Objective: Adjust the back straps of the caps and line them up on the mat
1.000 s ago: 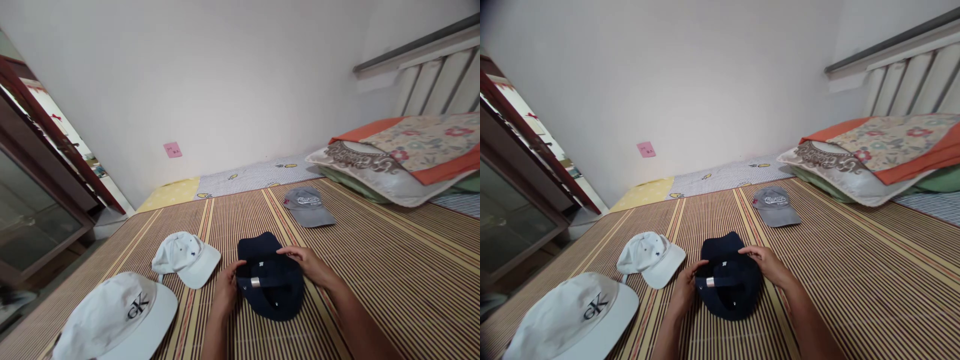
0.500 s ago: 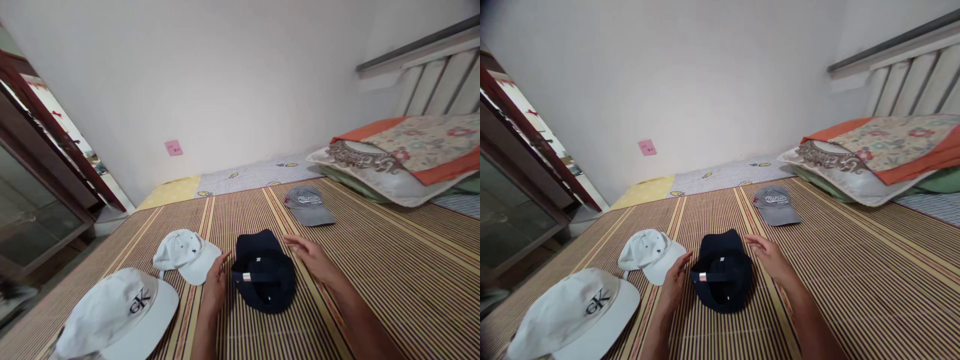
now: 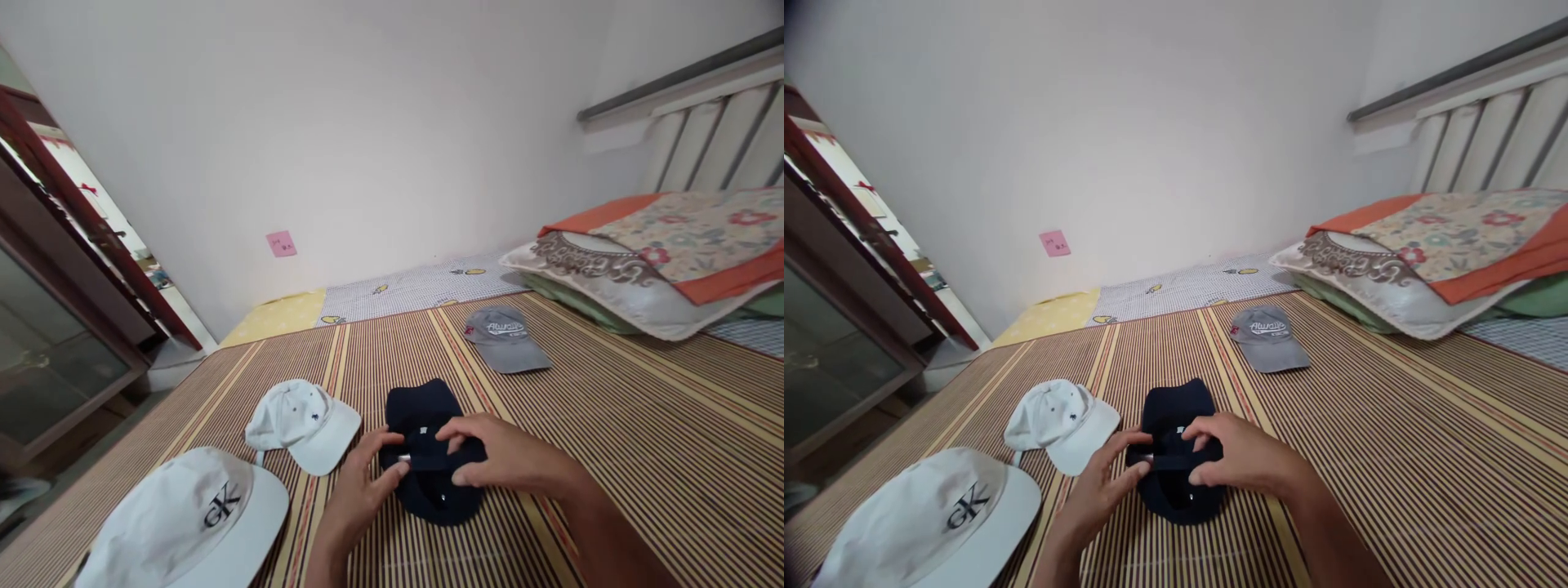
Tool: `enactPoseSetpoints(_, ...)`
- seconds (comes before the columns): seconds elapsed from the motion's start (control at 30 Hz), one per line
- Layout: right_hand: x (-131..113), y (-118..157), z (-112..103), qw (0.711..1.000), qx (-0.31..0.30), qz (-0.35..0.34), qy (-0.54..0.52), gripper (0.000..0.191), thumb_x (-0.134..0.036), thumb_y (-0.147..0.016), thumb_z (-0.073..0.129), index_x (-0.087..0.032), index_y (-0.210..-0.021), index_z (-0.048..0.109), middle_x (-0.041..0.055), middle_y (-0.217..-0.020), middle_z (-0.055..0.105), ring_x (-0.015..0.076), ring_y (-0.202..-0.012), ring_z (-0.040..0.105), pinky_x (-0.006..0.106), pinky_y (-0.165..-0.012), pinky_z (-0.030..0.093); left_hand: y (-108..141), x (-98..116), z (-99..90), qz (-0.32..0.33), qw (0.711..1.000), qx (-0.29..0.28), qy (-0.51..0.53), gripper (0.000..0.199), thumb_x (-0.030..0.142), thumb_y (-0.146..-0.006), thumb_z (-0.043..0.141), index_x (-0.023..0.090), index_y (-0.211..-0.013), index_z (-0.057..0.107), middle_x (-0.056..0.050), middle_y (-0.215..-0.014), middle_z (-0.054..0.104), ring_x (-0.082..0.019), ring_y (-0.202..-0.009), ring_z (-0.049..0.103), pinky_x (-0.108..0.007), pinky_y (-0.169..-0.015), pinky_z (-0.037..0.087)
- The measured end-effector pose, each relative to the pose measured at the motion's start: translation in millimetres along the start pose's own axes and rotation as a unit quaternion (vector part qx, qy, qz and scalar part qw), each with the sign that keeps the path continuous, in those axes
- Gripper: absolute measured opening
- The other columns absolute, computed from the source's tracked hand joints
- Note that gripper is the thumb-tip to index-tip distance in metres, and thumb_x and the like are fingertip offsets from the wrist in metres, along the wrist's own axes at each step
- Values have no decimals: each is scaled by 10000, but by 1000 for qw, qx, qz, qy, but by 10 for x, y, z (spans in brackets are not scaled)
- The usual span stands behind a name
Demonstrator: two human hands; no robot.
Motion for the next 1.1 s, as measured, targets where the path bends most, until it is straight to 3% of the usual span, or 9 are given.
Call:
enactPoseSetpoints(0.1, 12, -88, 44, 998, -58, 24, 11, 573, -315, -601, 901, -272, -1158, 774, 49, -1063, 718, 253, -957, 669, 334, -829, 483, -42, -33, 25, 0, 1000, -9, 11, 207, 400, -869, 701, 262, -1020, 734, -112, -1298, 698, -350, -1403, 483, -509, -1193, 319)
enactPoseSetpoints(0.23, 33, -143, 71, 997, -73, 30, 16, 523, -289, -565, 917, -263, -1075, 800, 17, -946, 684, 213, -859, 638, 278, -715, 435, -77, -22, 46, 18, 998, -24, 56, 173, 415, -869, 705, 242, -872, 692, -91, -1110, 741, -332, -1318, 548, -463, -1156, 365)
enactPoseSetpoints(0.47, 9, -107, 92, 997, -60, 35, -27, 296, -274, -660, 829, -216, -949, 793, -28, -763, 590, 142, -704, 532, 246, -601, 341, -135, 0, 71, 26, 990, -58, 124, 190, 405, -881, 706, 221, -840, 687, -82, -1023, 746, -309, -1242, 605, -438, -1116, 401)
enactPoseSetpoints(0.6, -5, -97, 80, 997, -60, 28, -36, 257, -297, -690, 805, -206, -929, 780, -35, -718, 561, 128, -663, 497, 247, -587, 314, -170, 84, 61, 11, 997, -31, 64, 177, 403, -787, 786, 248, -868, 753, -87, -1067, 760, -342, -1255, 582, -453, -1105, 386)
enactPoseSetpoints(0.7, -7, -114, 79, 998, -55, 27, -33, 263, -311, -678, 821, -208, -918, 787, -38, -698, 537, 126, -652, 477, 246, -578, 304, -200, 207, 76, -14, 999, -31, -20, 190, 363, -717, 823, 260, -870, 777, -68, -1039, 756, -334, -1124, 607, -412, -983, 426)
enactPoseSetpoints(0.8, 0, -141, 89, 998, -51, 28, -37, 256, -316, -679, 823, -208, -908, 789, -40, -687, 536, 122, -638, 469, 245, -560, 299, -246, 292, 128, -37, 995, -79, -40, 160, 333, -709, 805, 235, -830, 772, -33, -873, 719, -261, -920, 607, -328, -794, 420)
enactPoseSetpoints(0.9, 19, -166, 104, 997, -53, 24, -49, 217, -294, -698, 797, -195, -890, 782, -49, -644, 523, 110, -599, 447, 244, -537, 281, -306, 275, 179, -65, 990, -123, 7, 151, 313, -690, 797, 193, -753, 729, 7, -741, 638, -185, -759, 552, -280, -675, 364)
enactPoseSetpoints(1.1, 43, -190, 105, 996, -53, 20, -62, 171, -272, -712, 785, -186, -860, 776, -55, -604, 535, 100, -562, 432, 240, -514, 258, -368, 146, 282, -79, 976, -170, 109, 216, 311, -672, 794, 172, -690, 629, 57, -629, 532, -111, -610, 437, -251, -589, 295)
Point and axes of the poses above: each hand's wrist, its own y-axis away from the middle knuckle, its own z-axis out of the palm, x = y × z, the point moved 5 cm from there along -y, towards the middle knuckle
